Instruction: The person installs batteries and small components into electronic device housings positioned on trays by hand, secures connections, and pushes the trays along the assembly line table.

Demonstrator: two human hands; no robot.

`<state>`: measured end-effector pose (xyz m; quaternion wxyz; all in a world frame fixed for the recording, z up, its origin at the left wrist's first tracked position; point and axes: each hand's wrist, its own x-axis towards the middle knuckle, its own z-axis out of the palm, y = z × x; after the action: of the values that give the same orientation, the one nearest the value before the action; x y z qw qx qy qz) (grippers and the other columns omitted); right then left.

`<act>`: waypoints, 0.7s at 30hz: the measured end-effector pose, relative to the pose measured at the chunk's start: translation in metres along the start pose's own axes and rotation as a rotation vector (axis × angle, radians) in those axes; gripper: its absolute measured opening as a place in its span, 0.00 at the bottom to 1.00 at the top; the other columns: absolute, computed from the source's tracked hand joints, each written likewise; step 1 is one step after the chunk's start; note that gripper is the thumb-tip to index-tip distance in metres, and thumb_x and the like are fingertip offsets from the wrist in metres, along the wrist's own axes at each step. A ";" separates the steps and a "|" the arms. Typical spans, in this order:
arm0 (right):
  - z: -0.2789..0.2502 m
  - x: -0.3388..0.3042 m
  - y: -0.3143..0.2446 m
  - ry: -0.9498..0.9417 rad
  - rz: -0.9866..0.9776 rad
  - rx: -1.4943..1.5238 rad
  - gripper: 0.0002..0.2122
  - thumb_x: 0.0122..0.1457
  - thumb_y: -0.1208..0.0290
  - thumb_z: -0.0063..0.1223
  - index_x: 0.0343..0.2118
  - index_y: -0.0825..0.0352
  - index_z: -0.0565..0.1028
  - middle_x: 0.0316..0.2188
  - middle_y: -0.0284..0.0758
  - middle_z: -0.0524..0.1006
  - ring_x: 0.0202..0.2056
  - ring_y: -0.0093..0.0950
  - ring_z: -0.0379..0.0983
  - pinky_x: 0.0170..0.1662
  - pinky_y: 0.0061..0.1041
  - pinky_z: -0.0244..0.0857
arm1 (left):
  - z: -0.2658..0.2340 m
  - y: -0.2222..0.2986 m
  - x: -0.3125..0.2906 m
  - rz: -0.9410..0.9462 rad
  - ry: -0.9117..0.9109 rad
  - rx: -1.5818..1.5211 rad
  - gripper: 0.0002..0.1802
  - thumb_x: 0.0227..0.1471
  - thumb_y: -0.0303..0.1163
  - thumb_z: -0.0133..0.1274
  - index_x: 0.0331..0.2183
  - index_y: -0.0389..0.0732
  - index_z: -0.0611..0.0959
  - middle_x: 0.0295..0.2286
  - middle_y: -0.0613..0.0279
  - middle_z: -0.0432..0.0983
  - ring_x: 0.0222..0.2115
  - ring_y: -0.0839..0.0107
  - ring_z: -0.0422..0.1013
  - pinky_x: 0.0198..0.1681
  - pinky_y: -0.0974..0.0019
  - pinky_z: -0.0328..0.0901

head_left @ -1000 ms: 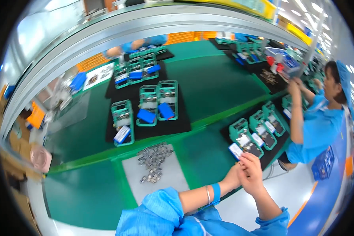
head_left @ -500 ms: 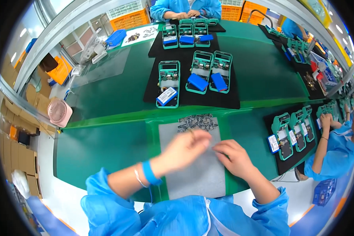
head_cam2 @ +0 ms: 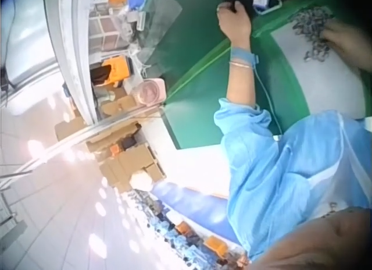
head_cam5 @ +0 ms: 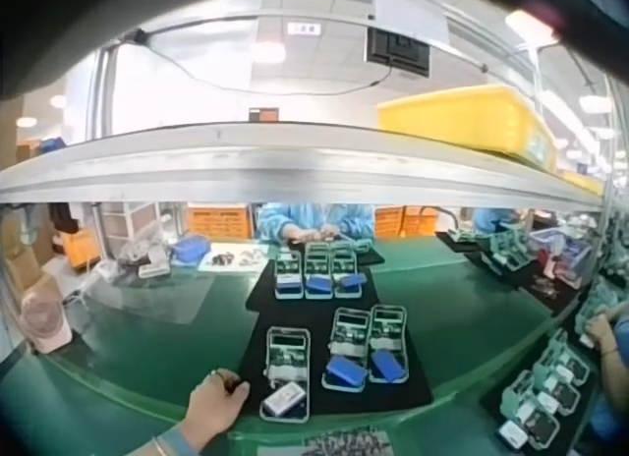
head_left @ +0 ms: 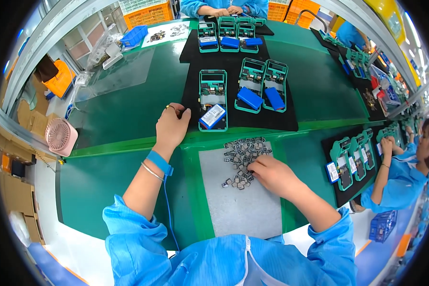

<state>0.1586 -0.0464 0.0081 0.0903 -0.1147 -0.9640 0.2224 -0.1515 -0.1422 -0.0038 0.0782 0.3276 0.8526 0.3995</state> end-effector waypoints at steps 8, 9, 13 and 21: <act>-0.012 0.004 0.004 -0.134 -0.103 -0.043 0.09 0.51 0.76 0.56 0.36 0.62 0.76 0.36 0.33 0.74 0.42 0.36 0.71 0.44 0.35 0.69 | -0.005 0.034 -0.042 0.047 -0.272 0.007 0.11 0.56 0.35 0.56 0.35 0.37 0.79 0.27 0.58 0.77 0.27 0.66 0.73 0.33 0.64 0.67; -0.014 0.004 0.005 -0.148 -0.089 0.023 0.10 0.51 0.76 0.53 0.37 0.62 0.76 0.36 0.33 0.74 0.43 0.35 0.71 0.44 0.35 0.69 | 0.000 0.033 -0.042 0.045 -0.276 0.003 0.11 0.56 0.35 0.56 0.35 0.37 0.79 0.27 0.58 0.77 0.27 0.66 0.73 0.33 0.64 0.67; -0.029 0.006 0.007 -0.264 -0.103 -0.144 0.10 0.50 0.76 0.54 0.37 0.62 0.76 0.36 0.32 0.74 0.43 0.36 0.71 0.44 0.37 0.69 | 0.018 0.049 -0.046 0.575 0.005 -0.073 0.14 0.50 0.30 0.61 0.39 0.38 0.79 0.38 0.54 0.77 0.43 0.55 0.72 0.48 0.57 0.66; -0.021 -0.006 0.000 -0.079 0.132 0.006 0.05 0.52 0.74 0.58 0.32 0.64 0.74 0.32 0.35 0.73 0.37 0.38 0.74 0.38 0.37 0.70 | 0.071 0.066 -0.060 0.691 -0.199 -0.048 0.28 0.49 0.35 0.63 0.53 0.46 0.76 0.47 0.50 0.68 0.52 0.50 0.64 0.58 0.52 0.56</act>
<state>0.1689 -0.0397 0.0256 0.0378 -0.1686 -0.9564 0.2354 -0.0443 -0.1035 -0.0106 0.0288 0.6320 0.6700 0.3885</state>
